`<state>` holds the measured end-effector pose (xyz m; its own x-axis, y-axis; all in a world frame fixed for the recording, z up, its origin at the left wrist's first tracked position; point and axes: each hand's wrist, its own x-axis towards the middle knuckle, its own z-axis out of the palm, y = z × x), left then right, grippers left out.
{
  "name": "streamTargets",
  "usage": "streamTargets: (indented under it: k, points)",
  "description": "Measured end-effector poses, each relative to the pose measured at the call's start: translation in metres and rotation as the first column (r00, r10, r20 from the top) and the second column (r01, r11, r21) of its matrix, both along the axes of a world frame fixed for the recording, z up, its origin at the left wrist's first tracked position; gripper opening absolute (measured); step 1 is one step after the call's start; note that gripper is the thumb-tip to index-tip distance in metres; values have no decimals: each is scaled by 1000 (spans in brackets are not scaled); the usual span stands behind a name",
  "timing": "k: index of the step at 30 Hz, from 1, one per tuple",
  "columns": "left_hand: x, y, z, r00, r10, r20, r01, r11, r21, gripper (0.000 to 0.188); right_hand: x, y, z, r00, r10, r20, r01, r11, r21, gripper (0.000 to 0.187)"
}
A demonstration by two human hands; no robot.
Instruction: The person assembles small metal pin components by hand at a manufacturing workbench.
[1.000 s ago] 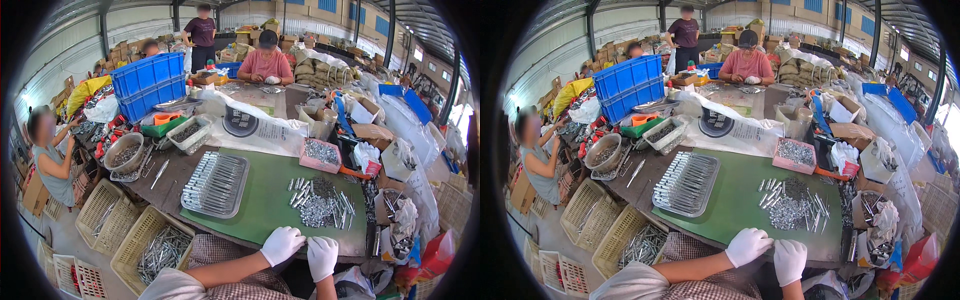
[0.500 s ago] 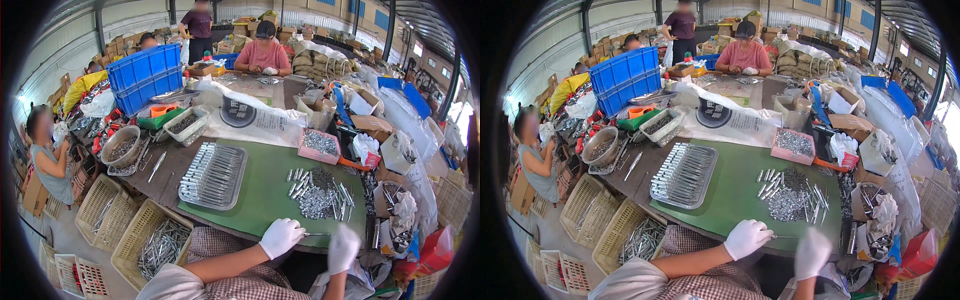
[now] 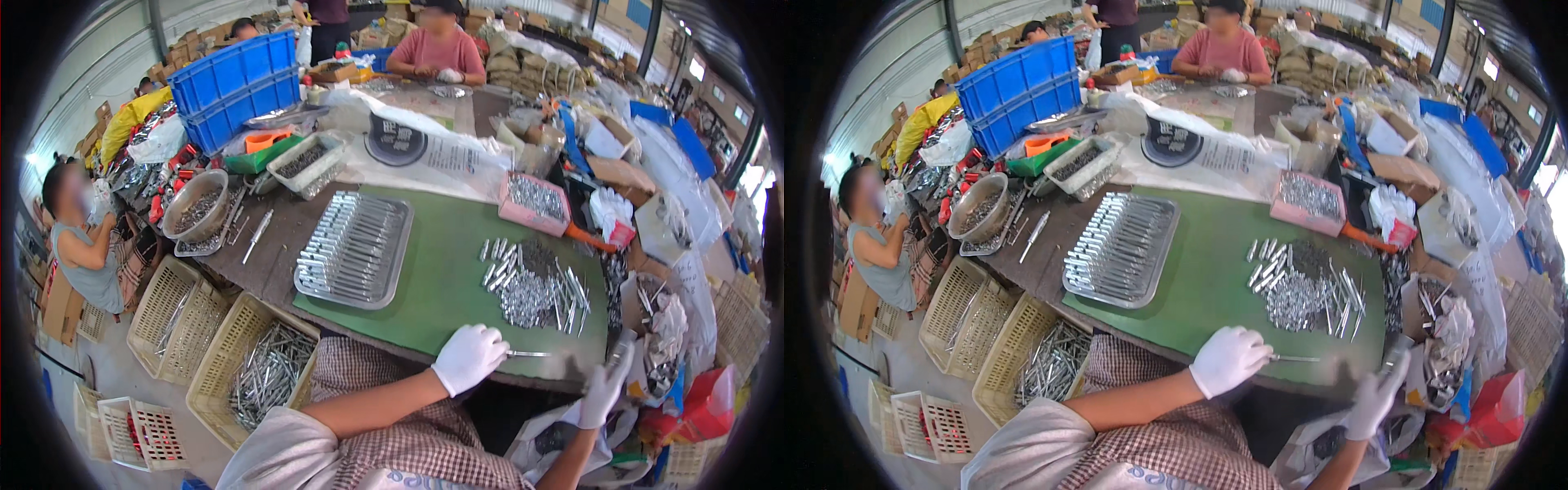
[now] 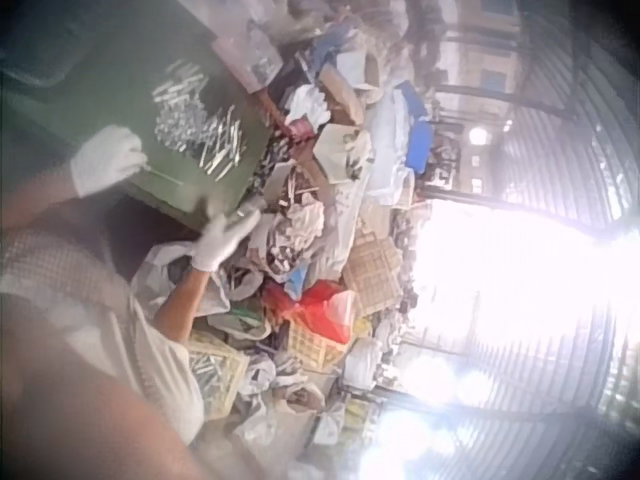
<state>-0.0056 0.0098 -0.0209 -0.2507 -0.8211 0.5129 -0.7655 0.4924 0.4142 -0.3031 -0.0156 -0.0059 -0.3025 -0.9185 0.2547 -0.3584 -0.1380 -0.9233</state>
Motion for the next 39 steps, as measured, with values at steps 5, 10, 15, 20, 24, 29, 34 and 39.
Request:
streamTargets:
  k: [5,10,15,20,24,29,34,39]
  points:
    - [3,-10,13,991,30,132,-33,999,22,6,80,44,19,744,332,-580,-412,911,-6,75]
    - [12,-16,9,999,48,-16,-48,999,-14,10,97,41,18,647,282,-708,-289,950,115,72]
    - [3,-18,7,999,-5,-50,5,1000,-1,16,100,50,20,539,383,-750,-235,924,302,75]
    - [0,-11,5,999,20,-46,-18,999,32,17,81,45,23,829,110,-548,-215,968,-131,64]
    - [0,-13,15,999,-3,-48,6,997,77,19,25,16,20,719,-62,-692,110,994,25,62]
    - [-4,-19,15,1000,-27,10,27,1000,-9,14,-45,-31,2,295,-224,-929,242,958,-154,49]
    - [-11,-17,17,997,1,72,1,1000,-29,6,15,-64,18,534,-89,-841,-131,974,-186,25]
    - [22,6,26,997,28,-67,-39,985,-167,13,6,-125,-3,473,98,-875,-39,995,90,33]
